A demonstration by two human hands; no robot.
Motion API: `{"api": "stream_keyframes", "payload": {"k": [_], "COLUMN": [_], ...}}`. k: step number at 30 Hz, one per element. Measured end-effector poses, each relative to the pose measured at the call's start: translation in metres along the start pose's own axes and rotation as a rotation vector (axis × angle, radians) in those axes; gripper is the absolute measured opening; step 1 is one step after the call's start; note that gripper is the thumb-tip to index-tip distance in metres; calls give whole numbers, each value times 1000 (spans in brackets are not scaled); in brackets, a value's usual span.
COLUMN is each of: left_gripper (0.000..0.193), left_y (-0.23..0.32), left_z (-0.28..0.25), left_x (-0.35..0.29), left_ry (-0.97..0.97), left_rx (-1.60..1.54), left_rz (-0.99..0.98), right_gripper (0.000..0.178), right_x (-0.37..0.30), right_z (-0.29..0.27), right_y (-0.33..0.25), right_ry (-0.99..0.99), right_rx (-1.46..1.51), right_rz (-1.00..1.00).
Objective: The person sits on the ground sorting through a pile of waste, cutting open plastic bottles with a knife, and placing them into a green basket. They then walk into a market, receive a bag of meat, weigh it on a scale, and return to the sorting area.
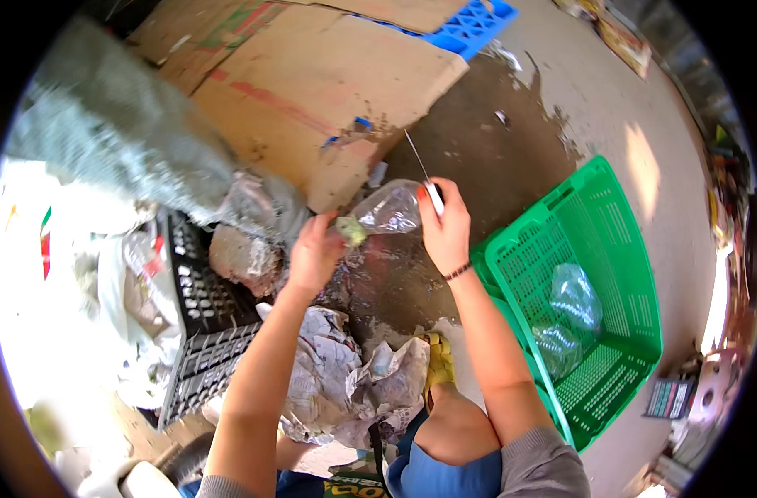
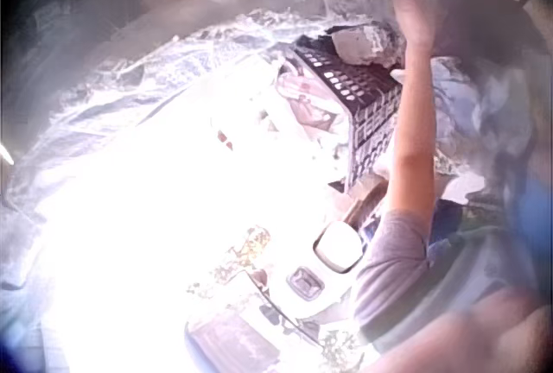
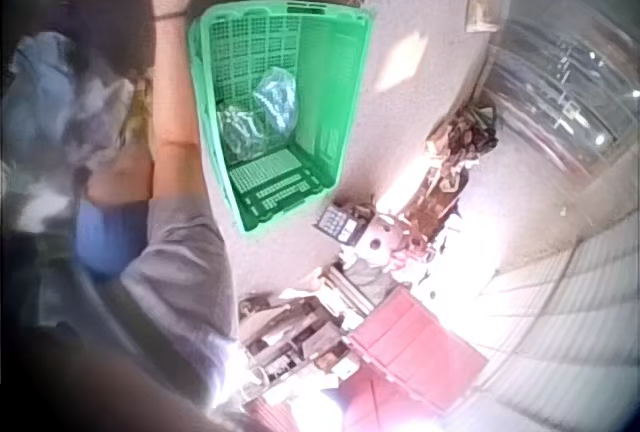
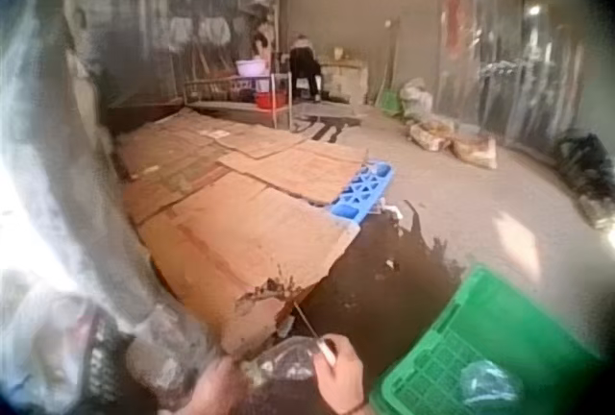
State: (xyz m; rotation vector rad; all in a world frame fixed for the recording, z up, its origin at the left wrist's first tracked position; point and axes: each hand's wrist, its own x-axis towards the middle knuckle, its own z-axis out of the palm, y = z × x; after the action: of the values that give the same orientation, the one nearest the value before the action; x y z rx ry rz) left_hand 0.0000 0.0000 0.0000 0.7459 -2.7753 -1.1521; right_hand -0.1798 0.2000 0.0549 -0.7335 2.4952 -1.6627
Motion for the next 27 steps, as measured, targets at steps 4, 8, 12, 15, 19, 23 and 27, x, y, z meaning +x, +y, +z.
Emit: {"api": "stream_keyframes", "payload": {"k": [4,8,12,15,19,23,27], "left_gripper": [54,31,6,14,41,30,23], "left_y": [91,78,89,52,9,23,2], "left_z": [-30,-27,-32,-1,41,-59,-178], "left_x": [-44,-102,-154,-211,-290,-307,-283], "left_ry": [387,464,599,378,-65,438,1101], "left_rx": [-48,-46,-228,-125,176,-67,22], "left_rz": [229,178,-46,-181,-392,-526,-379], "right_gripper": [23,28,23,24,28,25,29], "right_x": [-32,-88,-100,-102,-100,-103,-110], "right_z": [0,1,-10,-20,-58,-130,-245], "right_y": [-32,-79,-76,-39,-30,-85,-130], "right_ry": [-110,-180,-151,-184,-64,9,330], "right_rx": [-49,14,-28,-144,-117,79,-59], "right_rz": [-175,-179,-242,-116,-50,-39,-149]}}
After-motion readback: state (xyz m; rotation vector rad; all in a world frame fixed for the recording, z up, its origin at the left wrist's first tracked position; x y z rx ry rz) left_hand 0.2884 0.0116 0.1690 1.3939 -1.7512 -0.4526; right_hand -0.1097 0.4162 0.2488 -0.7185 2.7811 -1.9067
